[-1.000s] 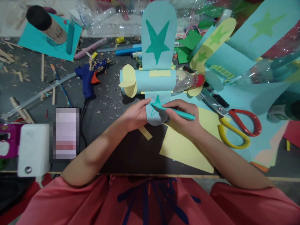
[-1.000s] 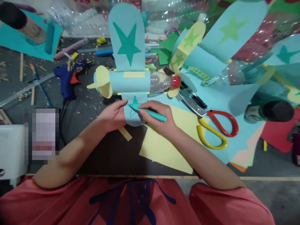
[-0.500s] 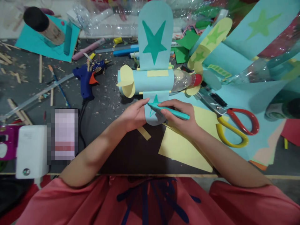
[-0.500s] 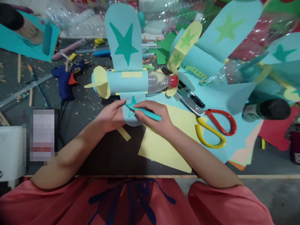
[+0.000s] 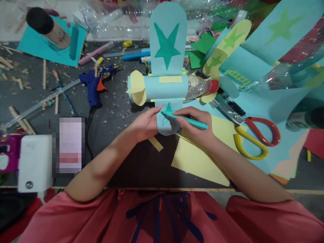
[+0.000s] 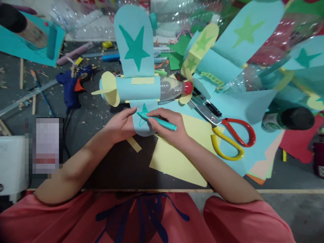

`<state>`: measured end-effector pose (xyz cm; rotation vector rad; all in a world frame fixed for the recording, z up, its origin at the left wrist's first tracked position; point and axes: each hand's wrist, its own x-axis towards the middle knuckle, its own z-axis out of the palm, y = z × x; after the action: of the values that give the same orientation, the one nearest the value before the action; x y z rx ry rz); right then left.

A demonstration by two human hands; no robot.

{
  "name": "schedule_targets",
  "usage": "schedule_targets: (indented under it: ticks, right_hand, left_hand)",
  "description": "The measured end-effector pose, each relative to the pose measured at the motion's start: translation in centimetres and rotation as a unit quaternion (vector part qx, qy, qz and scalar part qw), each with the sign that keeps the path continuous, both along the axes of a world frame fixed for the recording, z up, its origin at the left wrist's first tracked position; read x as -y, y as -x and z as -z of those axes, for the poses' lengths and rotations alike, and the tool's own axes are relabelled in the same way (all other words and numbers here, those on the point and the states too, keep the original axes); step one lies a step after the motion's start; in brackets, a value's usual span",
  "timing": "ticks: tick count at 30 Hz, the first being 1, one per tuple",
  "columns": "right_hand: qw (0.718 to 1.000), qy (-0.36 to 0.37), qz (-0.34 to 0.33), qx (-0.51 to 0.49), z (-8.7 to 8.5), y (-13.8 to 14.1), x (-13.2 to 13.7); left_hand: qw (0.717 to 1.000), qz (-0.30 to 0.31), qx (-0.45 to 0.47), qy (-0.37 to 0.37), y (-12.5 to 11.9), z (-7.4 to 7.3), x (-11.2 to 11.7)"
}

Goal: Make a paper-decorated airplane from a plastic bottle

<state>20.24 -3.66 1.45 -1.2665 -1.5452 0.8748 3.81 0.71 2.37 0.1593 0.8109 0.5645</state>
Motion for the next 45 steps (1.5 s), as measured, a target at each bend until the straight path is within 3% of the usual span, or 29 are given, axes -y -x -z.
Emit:
schedule_targets:
  ticks: [12,21,29,35,45]
  right_hand:
    - [1.000,-0.011,-0.029,-0.004,-0.16,0.01,-0.11]
    - [1.000,-0.007,-0.020,-0.006,-0.05,-0.03,-0.11]
    - [1.000,0.008,0.018,-0.017,-0.09,-0.12,0.09]
    - [1.000,-0.007,-0.013,-0.017,-0.06,-0.05,-0.04]
    - [1.000,0.006,-0.006,-0.008,-0.06,0.00,-0.03]
  left_hand:
    - [0.999,-0.007,0.033,0.003,-0.09,0.13,-0.17]
    - [1.000,-0.002,-0.008,0.002,0.08,0.15,-0.05]
    - [0.999,-0.006,0.030,0.008,-0.11,0.11,-0.21]
    - [1.000,0.010,-0.005,0.003,-0.15,-0.24,-0.18]
    - [1.000,0.028,0.006,-0.005,0.14,0.33,-0.09]
